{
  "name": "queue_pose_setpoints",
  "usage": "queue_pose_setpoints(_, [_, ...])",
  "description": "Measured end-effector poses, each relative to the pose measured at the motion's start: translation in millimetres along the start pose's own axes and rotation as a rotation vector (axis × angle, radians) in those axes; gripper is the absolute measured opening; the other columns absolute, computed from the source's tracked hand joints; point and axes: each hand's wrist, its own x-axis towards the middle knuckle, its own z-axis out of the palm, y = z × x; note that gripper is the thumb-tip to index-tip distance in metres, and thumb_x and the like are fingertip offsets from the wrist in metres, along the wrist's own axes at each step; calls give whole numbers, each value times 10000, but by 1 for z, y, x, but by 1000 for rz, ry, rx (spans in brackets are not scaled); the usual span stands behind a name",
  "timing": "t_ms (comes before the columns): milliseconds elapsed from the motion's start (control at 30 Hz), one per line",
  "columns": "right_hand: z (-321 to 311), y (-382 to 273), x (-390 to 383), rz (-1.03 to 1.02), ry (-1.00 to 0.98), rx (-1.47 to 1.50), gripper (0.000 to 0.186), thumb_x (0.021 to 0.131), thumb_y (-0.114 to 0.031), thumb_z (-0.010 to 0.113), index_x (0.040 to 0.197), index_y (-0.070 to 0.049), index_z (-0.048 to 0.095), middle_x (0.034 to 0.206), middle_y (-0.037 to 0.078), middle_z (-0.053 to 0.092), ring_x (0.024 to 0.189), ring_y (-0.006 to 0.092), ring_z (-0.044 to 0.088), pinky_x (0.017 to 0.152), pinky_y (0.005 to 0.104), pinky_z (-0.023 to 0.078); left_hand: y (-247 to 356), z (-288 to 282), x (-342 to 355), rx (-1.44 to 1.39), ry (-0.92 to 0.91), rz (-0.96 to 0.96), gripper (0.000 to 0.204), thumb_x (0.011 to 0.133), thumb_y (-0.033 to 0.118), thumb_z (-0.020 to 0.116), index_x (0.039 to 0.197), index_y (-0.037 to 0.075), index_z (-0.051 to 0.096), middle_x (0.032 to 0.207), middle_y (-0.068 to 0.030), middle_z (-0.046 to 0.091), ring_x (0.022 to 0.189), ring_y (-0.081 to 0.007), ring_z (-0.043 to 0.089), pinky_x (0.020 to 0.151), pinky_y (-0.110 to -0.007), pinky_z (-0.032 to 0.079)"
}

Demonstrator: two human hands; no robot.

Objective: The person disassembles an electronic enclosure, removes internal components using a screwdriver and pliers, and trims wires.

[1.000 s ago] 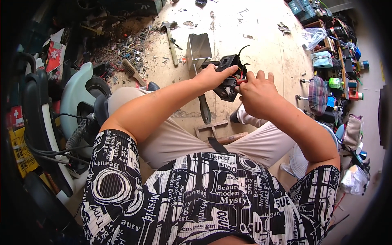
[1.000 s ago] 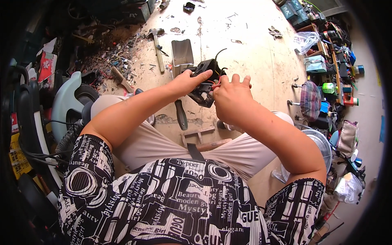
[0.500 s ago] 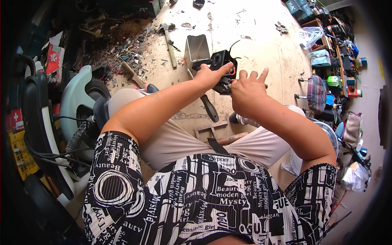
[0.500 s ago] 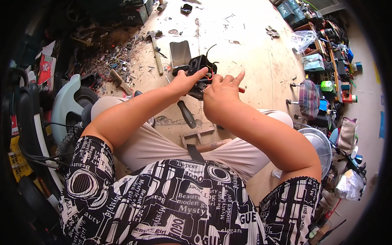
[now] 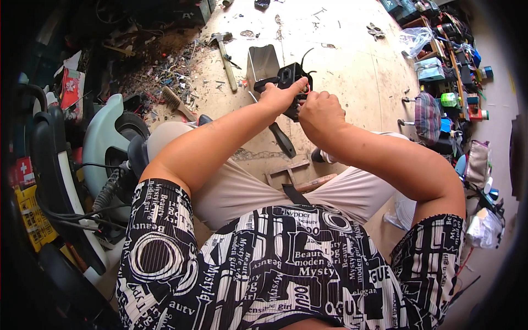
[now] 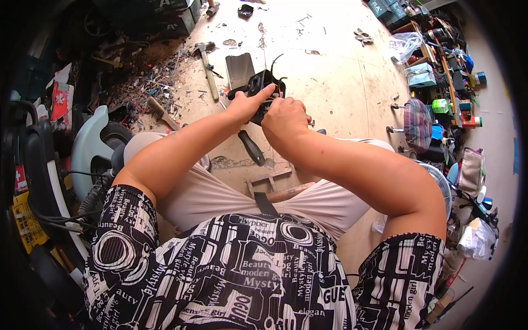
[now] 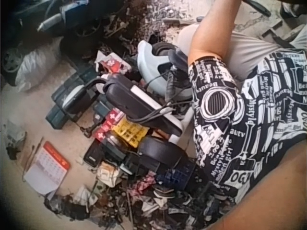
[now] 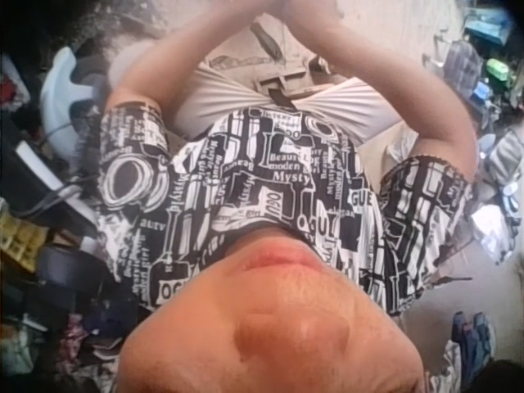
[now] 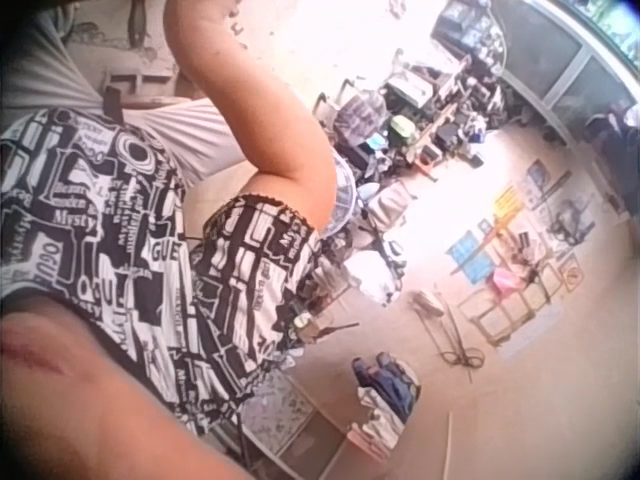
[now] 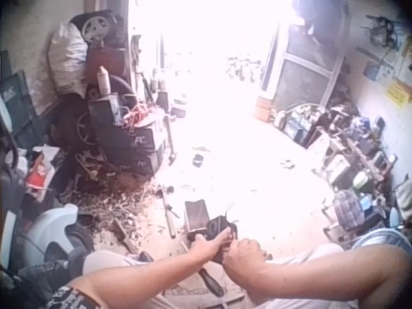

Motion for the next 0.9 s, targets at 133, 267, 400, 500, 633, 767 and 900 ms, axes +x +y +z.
queue_pose_setpoints(133, [6, 13, 0, 50, 171, 241, 209, 821, -148, 619, 975, -8, 607, 835, 124, 640, 771, 290, 669, 632, 379, 538, 6, -5, -5, 30, 23, 14, 1297, 636, 808, 642, 1394, -173, 259, 1369, -323, 438, 1284, -361, 470, 1036, -370, 405])
queue_pose_setpoints(267, [-9, 25, -6, 230, 43, 510, 205, 888, -175, 588, 1000, -7, 556, 863, 163, 673, 806, 292, 696, 676, 376, 550, 11, -9, -10, 83, 38, 103, 1223, 668, 765, 648, 1369, -173, 295, 1340, -329, 467, 1251, -367, 501, 1025, -381, 416])
queue_pose_setpoints(400, [6, 30, -6, 253, -60, 628, 211, 846, -161, 587, 957, 19, 579, 882, 203, 690, 826, 327, 691, 711, 401, 546, 12, -7, -15, 262, 100, 233, 1039, 717, 700, 635, 1324, -104, 383, 1308, -284, 508, 1203, -393, 541, 993, -421, 444])
queue_pose_setpoints(500, [6, 25, -3, 284, -167, 695, 233, 825, -178, 567, 907, 31, 627, 887, 230, 686, 857, 356, 681, 763, 423, 539, 16, 1, -26, 370, 188, 250, 859, 795, 642, 600, 1271, -53, 432, 1295, -255, 511, 1153, -409, 568, 952, -450, 467])
queue_pose_setpoints(633, [18, 20, 8, 327, -308, 920, 338, 789, -192, 521, 995, 29, 672, 1009, 246, 675, 1016, 372, 651, 883, 434, 510, 15, 7, -34, 459, 319, 399, 745, 840, 589, 606, 1218, -37, 465, 1215, -236, 534, 1074, -410, 594, 904, -460, 485])
queue_pose_setpoints(767, [46, 21, 9, 303, -243, 1081, 254, 795, -179, 537, 902, 22, 652, 831, 205, 669, 780, 332, 678, 693, 433, 538, 8, 7, -29, 528, 381, 673, 727, 812, 580, 657, 1198, -15, 501, 1141, -203, 560, 1003, -388, 604, 860, -454, 494])
queue_pose_setpoints(900, [44, 19, -19, 478, -617, 2055, 202, 830, -167, 572, 683, -97, 453, 558, -10, 354, 414, 102, 299, 377, 281, 230, 5, 4, -36, 517, 254, 812, 783, 765, 622, 683, 1213, -1, 525, 1122, -178, 580, 1016, -363, 599, 872, -437, 488])
